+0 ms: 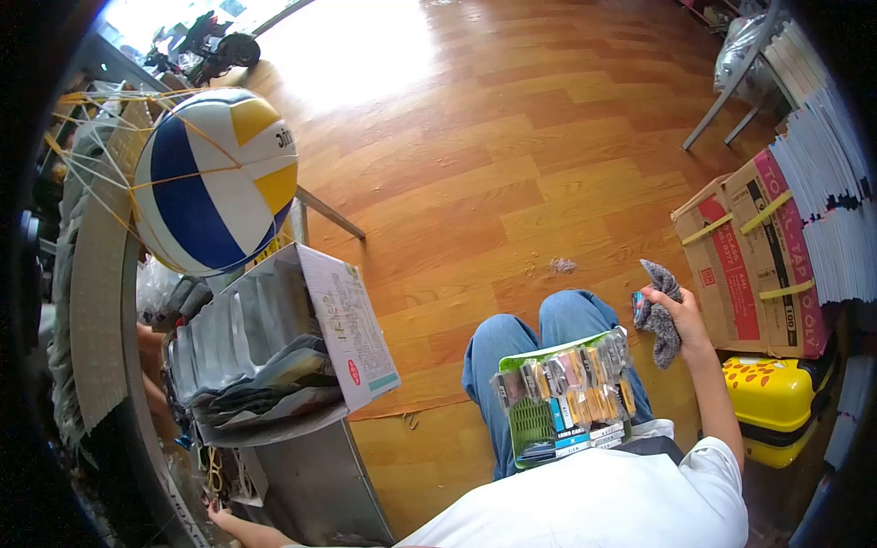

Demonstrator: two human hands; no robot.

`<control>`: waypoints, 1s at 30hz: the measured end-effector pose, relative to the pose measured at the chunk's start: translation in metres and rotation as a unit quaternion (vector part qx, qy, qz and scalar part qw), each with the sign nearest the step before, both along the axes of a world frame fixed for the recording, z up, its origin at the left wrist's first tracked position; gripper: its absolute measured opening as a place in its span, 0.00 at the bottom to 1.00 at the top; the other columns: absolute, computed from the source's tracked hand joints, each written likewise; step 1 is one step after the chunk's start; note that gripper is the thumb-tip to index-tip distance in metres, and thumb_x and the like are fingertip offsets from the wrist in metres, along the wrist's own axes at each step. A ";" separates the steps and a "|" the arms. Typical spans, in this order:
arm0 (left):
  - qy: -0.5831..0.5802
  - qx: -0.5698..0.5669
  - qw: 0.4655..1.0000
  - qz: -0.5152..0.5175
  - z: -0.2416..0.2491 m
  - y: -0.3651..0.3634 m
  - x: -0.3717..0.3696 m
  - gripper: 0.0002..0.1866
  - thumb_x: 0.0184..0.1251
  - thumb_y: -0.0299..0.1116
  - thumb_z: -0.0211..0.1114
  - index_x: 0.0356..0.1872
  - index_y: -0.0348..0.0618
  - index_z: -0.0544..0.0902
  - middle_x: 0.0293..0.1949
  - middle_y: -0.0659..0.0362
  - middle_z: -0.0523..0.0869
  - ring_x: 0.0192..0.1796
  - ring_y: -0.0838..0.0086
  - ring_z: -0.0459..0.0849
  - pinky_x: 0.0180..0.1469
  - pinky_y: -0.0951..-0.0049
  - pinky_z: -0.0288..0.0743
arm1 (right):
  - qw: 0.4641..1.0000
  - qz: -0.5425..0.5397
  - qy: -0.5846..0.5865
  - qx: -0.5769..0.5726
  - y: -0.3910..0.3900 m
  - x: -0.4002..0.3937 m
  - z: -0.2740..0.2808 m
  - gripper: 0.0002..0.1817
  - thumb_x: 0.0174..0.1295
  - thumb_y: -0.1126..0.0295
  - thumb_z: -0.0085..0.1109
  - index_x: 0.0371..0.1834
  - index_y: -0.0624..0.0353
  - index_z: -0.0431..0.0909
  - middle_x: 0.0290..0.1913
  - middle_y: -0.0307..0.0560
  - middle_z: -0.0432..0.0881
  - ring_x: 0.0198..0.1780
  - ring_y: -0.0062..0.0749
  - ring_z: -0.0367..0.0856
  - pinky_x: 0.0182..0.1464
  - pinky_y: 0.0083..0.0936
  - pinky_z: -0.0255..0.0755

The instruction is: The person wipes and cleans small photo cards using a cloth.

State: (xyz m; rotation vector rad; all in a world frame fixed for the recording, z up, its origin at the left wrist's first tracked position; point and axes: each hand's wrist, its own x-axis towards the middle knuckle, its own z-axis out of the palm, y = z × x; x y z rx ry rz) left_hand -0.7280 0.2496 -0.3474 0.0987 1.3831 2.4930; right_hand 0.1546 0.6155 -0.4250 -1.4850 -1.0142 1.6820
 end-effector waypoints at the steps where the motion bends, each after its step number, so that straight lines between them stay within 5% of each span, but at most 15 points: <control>1: 0.001 -0.001 1.000 0.005 0.005 -0.005 0.000 0.02 0.58 0.26 0.65 0.31 0.44 0.81 0.28 0.59 0.85 0.33 0.72 0.84 0.34 0.69 0.78 | 1.000 0.002 -0.003 0.001 0.002 0.000 -0.001 0.15 0.59 0.65 0.66 0.42 0.64 0.77 0.33 0.44 0.83 0.34 0.24 0.83 0.38 0.22 0.79; 30: -0.021 -0.015 1.000 0.009 0.077 0.067 -0.001 0.02 0.58 0.25 0.65 0.32 0.43 0.82 0.30 0.59 0.85 0.34 0.71 0.84 0.37 0.69 0.79 | 0.999 -0.017 0.019 -0.020 0.008 0.020 -0.015 0.13 0.58 0.67 0.67 0.41 0.63 0.77 0.32 0.45 0.83 0.33 0.25 0.83 0.37 0.24 0.81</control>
